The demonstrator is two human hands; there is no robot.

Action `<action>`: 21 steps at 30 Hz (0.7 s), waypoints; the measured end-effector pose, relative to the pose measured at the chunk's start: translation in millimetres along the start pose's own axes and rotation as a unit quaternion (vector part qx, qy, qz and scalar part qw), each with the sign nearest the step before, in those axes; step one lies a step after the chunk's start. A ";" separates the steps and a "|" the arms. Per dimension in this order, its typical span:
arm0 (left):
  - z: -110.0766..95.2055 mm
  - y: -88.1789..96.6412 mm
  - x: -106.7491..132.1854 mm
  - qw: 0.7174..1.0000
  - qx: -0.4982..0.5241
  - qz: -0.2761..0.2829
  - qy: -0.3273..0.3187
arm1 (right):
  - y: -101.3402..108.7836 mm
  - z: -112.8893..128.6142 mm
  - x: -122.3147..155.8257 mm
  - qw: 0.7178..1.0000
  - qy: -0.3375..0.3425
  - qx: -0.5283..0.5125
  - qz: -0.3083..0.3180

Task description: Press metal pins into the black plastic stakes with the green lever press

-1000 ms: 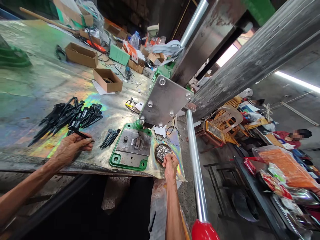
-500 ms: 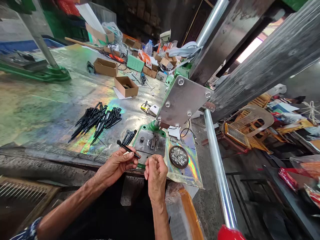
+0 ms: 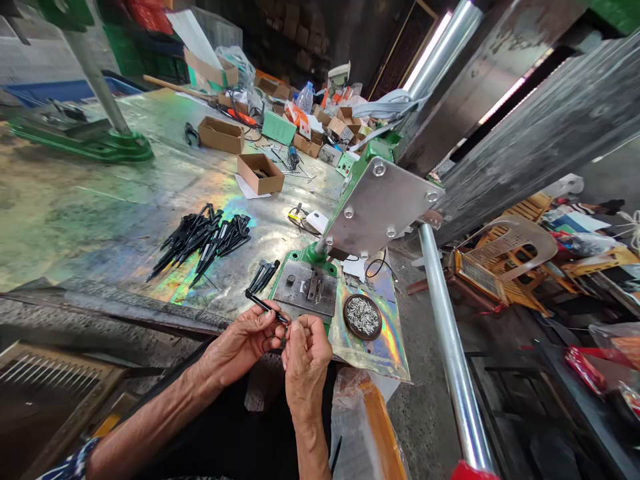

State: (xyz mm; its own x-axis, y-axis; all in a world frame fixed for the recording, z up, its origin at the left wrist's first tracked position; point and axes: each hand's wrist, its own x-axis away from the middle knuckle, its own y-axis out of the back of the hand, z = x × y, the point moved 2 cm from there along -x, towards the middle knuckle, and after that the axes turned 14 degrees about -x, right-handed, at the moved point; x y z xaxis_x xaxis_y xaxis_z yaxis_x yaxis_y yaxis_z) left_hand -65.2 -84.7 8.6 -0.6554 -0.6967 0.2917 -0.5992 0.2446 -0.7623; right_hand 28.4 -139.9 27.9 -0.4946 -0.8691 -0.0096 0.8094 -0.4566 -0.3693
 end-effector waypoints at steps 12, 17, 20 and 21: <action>2.9 -0.5 1.4 1.000 0.007 -0.004 0.005 | -3.8 -0.7 2.5 0.999 0.032 0.029 -0.029; 4.0 -2.7 2.7 1.000 -0.003 -0.015 -0.019 | -6.0 -2.2 4.9 0.993 0.066 0.084 -0.052; 5.0 -3.5 2.4 0.999 -0.023 -0.022 -0.042 | -6.6 -7.6 6.2 0.986 0.084 0.117 -0.082; 5.3 -3.4 2.1 0.998 -0.031 -0.025 -0.049 | -6.5 -10.2 6.2 0.985 0.085 0.118 -0.091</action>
State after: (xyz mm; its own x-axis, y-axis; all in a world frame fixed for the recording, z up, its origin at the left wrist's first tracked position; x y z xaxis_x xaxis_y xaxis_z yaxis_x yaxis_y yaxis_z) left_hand -62.1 -90.6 8.7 -0.5775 -0.7711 0.2681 -0.6593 0.2469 -0.7102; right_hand 16.8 -140.4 20.8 -0.6685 -0.7329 -0.1262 0.7431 -0.6515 -0.1525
